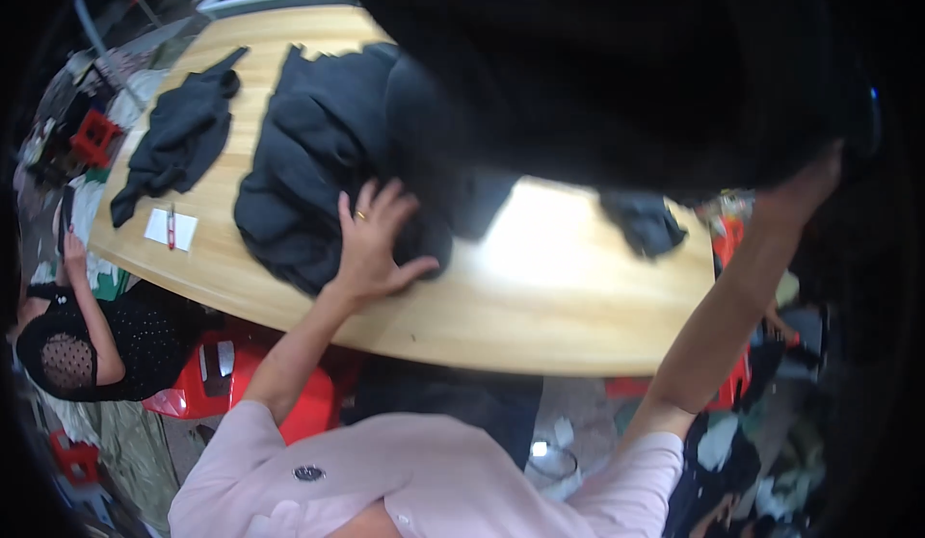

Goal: The person is buttoning up dark grey knitted cardigans at a processing table.

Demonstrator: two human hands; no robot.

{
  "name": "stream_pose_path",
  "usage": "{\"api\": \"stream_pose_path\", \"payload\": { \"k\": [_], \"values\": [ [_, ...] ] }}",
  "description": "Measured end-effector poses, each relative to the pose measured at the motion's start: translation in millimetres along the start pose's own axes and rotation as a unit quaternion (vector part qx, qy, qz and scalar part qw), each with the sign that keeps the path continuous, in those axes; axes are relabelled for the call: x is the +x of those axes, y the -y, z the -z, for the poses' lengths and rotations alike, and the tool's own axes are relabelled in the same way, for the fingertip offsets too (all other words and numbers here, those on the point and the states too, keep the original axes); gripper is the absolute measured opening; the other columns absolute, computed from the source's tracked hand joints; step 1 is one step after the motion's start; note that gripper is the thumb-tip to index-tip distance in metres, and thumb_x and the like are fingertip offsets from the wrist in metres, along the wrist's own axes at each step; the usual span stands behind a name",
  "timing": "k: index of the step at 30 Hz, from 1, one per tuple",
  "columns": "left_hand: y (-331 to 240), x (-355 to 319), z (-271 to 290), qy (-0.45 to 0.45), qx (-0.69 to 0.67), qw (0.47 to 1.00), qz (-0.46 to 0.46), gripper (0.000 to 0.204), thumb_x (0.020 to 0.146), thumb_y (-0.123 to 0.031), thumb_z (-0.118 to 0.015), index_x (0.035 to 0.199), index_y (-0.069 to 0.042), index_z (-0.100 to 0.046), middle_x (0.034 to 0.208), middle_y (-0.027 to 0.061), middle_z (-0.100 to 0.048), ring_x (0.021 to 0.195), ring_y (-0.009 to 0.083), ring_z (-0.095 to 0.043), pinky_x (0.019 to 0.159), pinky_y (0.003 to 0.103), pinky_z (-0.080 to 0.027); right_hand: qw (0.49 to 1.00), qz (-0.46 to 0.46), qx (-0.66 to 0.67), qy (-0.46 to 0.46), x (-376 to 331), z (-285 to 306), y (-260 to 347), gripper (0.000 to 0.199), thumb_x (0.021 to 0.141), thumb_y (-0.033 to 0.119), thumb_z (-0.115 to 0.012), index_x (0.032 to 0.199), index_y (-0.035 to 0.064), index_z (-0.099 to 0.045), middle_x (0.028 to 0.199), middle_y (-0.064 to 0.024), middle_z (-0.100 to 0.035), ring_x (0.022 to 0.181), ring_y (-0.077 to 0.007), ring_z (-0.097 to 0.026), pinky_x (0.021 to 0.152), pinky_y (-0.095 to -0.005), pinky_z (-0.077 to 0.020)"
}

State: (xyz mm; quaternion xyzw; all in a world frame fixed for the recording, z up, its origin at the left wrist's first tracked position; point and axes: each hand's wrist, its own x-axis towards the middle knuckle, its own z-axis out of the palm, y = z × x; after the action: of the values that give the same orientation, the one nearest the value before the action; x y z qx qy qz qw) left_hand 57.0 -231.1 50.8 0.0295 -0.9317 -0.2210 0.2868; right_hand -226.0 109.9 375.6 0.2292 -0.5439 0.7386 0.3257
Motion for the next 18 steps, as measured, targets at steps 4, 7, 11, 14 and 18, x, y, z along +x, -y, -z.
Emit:
{"api": "stream_pose_path", "payload": {
  "k": [4, 7, 11, 14, 18],
  "values": [
    [-51.9, -21.7, -28.0, -0.090, -0.145, 0.983, -0.075, 0.112, 0.075, -0.045, -0.095, 0.165, -0.007, -0.041, 0.171, 0.0249, -0.038, 0.157, 0.0461, -0.037, 0.127, 0.062, -0.026, 0.957, -0.185, -0.208, 0.084, -108.7, 197.1, -94.5, 0.037, 0.110, 0.016, -0.060, 0.142, -0.0029, -0.064, 0.138, -0.0152, -0.069, 0.124, -0.0254, -0.066, 0.109, -0.0372, -0.0543],
    [-93.3, -44.3, -63.1, 0.074, -0.158, 0.976, -0.128, 0.099, 0.078, -0.032, -0.093, 0.165, -0.018, -0.047, 0.168, 0.0239, -0.041, 0.154, 0.0437, -0.042, 0.124, 0.055, -0.036, 0.880, -0.314, -0.336, 0.115, -244.4, 299.1, -122.3, 0.038, 0.110, 0.013, -0.065, 0.143, -0.0053, -0.065, 0.137, -0.0133, -0.071, 0.123, -0.0208, -0.067, 0.107, -0.0328, -0.0537],
    [-121.2, -75.2, -93.6, 0.227, -0.075, 0.964, -0.117, 0.073, 0.083, -0.026, -0.089, 0.151, -0.022, -0.063, 0.171, 0.0163, -0.041, 0.160, 0.0392, -0.035, 0.123, 0.058, -0.035, 0.862, -0.264, -0.428, 0.061, -374.3, 333.0, -71.1, 0.044, 0.106, 0.020, -0.073, 0.144, -0.0022, -0.065, 0.139, -0.0192, -0.068, 0.126, -0.0280, -0.067, 0.109, -0.0402, -0.0531],
    [-120.8, -80.0, -107.3, 0.171, -0.061, 0.975, -0.128, 0.050, 0.084, -0.010, -0.079, 0.132, -0.016, -0.069, 0.162, 0.0172, -0.049, 0.156, 0.0413, -0.038, 0.119, 0.057, -0.038, 0.808, -0.189, -0.552, 0.083, -411.7, 319.3, -31.2, 0.054, 0.103, 0.030, -0.079, 0.147, 0.0026, -0.064, 0.145, -0.0210, -0.061, 0.131, -0.0362, -0.062, 0.114, -0.0465, -0.0480],
    [-123.0, -73.9, -122.3, 0.130, -0.084, 0.980, -0.122, 0.044, 0.080, 0.004, -0.070, 0.121, -0.013, -0.071, 0.145, 0.0134, -0.061, 0.149, 0.0375, -0.046, 0.119, 0.057, -0.035, 0.759, -0.109, -0.623, 0.155, -412.6, 311.2, -36.9, 0.035, 0.099, 0.025, -0.080, 0.126, 0.0038, -0.073, 0.121, -0.0173, -0.067, 0.116, -0.0402, -0.063, 0.101, -0.0521, -0.0488]
  ]
}}
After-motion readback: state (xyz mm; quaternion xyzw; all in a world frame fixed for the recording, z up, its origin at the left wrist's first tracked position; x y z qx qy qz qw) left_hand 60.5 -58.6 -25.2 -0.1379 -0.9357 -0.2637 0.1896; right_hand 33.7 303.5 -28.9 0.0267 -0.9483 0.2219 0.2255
